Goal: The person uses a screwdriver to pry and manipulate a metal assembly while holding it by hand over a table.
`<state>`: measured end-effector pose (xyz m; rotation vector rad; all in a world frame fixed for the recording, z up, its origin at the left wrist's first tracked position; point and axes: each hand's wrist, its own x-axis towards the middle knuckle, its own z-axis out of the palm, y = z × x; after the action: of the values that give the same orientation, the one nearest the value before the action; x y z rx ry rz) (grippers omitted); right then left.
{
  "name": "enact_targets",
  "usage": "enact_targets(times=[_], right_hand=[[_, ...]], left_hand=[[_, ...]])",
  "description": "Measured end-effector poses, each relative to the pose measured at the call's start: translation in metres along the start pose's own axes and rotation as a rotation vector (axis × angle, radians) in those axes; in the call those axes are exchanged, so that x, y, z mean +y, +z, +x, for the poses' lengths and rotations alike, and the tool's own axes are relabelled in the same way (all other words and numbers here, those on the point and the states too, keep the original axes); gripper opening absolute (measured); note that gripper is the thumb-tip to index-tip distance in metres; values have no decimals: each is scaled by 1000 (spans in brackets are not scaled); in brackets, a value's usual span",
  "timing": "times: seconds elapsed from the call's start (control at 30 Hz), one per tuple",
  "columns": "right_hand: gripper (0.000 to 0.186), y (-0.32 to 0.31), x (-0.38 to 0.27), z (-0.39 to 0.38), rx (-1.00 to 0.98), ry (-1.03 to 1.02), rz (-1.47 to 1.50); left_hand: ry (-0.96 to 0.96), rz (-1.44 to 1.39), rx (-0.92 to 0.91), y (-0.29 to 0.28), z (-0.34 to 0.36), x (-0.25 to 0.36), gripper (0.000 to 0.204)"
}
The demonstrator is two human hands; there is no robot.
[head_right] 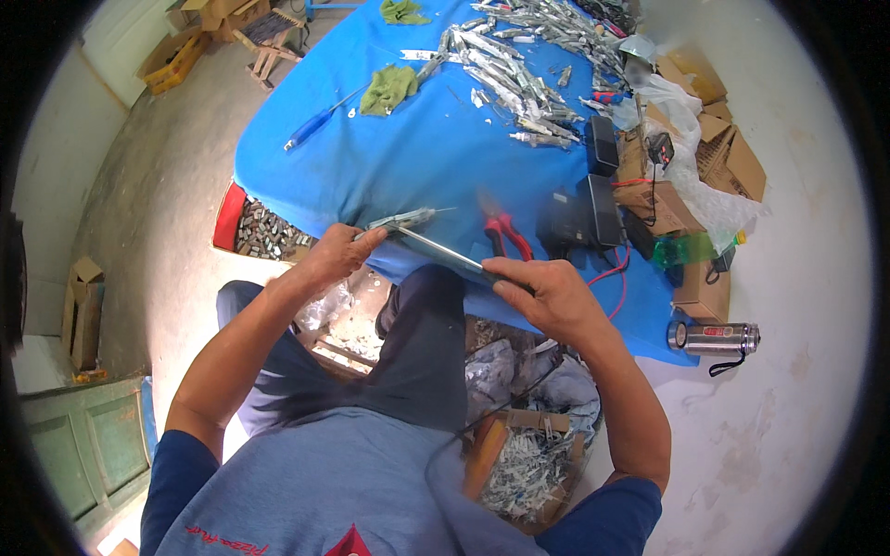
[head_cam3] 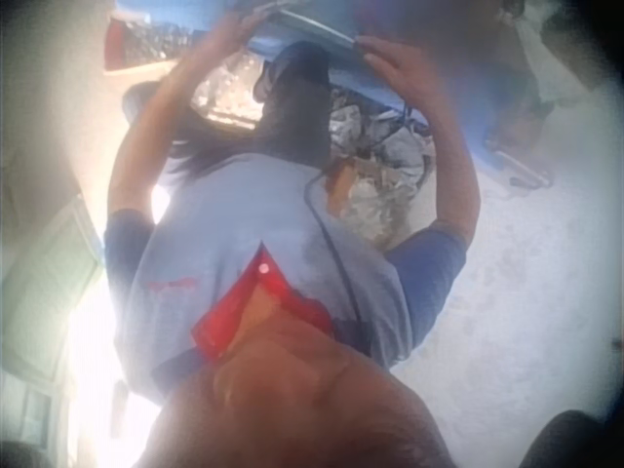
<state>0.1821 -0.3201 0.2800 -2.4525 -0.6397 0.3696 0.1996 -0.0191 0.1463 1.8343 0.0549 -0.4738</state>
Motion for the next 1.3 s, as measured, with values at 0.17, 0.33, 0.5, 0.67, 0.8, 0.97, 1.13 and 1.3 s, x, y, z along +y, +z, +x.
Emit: enact_targets(times=[0.17, 0.33, 0.5, 0.67, 0.8, 0.97, 1.13, 1.3], right_hand=[[33, -17, -1, -12, 63, 241, 295], [41, 11, 29, 13, 387, 105, 150], [43, 51, 28, 77, 592, 17, -145], [33, 71, 23, 120, 645, 11, -349], [24, 78, -15, 106, 695, -352, -269], [30, 109, -54, 44, 330, -626, -224], [42, 130, -66, -3, 193, -464, -324], [29, 167, -53, -31, 125, -373, -212]], left_hand=[[10, 23, 22, 1, -5, -4, 58], [61, 49, 93, 9, -15, -3, 58], [185, 72, 167, 22, -31, -27, 58], [198, -50, 158, 28, -63, -42, 55], [173, -180, 113, 23, -91, -55, 50], [199, -238, 91, 29, -117, -65, 50], [128, -327, -81, 37, -145, -51, 50], [44, -420, -140, 43, -163, -64, 64]])
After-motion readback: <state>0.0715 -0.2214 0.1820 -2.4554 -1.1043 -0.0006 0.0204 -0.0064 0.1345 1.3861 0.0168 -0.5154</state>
